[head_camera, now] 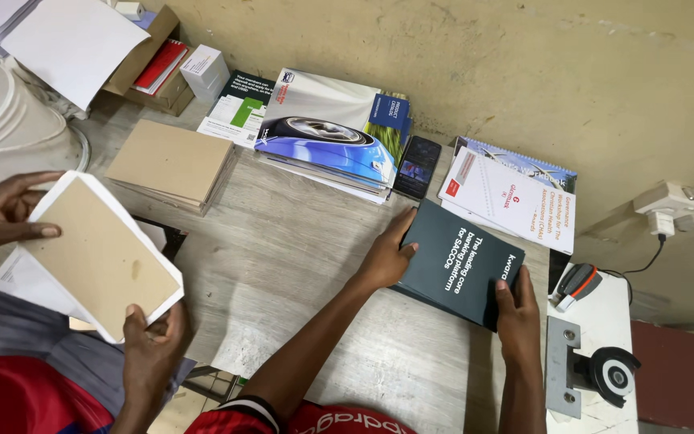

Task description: The person aligns a beige book cover onto a white backing sheet and presses it down to adhere. They repeat this process for several units, stacking the finished items on the right side of the table.

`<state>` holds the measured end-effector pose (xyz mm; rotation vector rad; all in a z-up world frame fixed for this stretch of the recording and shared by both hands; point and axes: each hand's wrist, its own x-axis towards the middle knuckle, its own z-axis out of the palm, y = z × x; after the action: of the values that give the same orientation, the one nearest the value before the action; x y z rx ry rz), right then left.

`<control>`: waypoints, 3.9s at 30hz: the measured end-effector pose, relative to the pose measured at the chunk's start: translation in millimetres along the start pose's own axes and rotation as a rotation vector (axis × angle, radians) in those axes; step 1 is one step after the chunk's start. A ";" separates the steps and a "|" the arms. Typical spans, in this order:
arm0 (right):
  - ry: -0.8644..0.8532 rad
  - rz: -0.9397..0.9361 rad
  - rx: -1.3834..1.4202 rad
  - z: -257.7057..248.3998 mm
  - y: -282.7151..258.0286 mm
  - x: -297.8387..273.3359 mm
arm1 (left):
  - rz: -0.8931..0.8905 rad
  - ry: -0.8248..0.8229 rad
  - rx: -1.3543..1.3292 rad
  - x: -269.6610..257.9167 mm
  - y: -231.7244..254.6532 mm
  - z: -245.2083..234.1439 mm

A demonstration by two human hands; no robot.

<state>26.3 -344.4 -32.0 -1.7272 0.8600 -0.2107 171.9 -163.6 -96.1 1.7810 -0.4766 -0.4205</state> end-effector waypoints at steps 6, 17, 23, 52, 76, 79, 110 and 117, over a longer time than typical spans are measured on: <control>0.049 -0.251 0.243 4.5 -24.2 -18.3 | 0.027 0.085 -0.118 -11.7 27.9 -5.7; 0.213 -0.568 0.355 5.0 2.3 4.3 | 0.148 0.121 -0.302 -39.6 69.0 1.4; 0.277 -0.385 0.441 5.7 -1.1 9.6 | 0.221 0.211 -0.321 -34.5 65.6 11.7; 0.266 -0.675 -0.187 -19.2 6.1 40.7 | 0.116 0.265 0.185 -8.9 98.0 -1.0; -0.075 0.026 -0.206 16.3 -8.1 56.7 | -0.086 -0.046 -0.086 78.5 -35.7 9.1; -0.045 -0.035 -0.155 16.9 4.2 51.5 | -0.092 -0.035 -0.065 70.7 -36.0 11.2; -0.402 0.338 0.295 260.2 57.9 -59.6 | -0.530 0.703 0.000 -153.7 -112.1 -200.3; -0.687 0.021 -0.055 209.6 -8.0 -73.1 | -0.470 0.463 0.406 -177.8 -9.1 -187.3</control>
<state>91.5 -136.8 -76.8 -1.6736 0.3748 0.4080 117.8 85.1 -51.7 2.3084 0.2081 -0.2232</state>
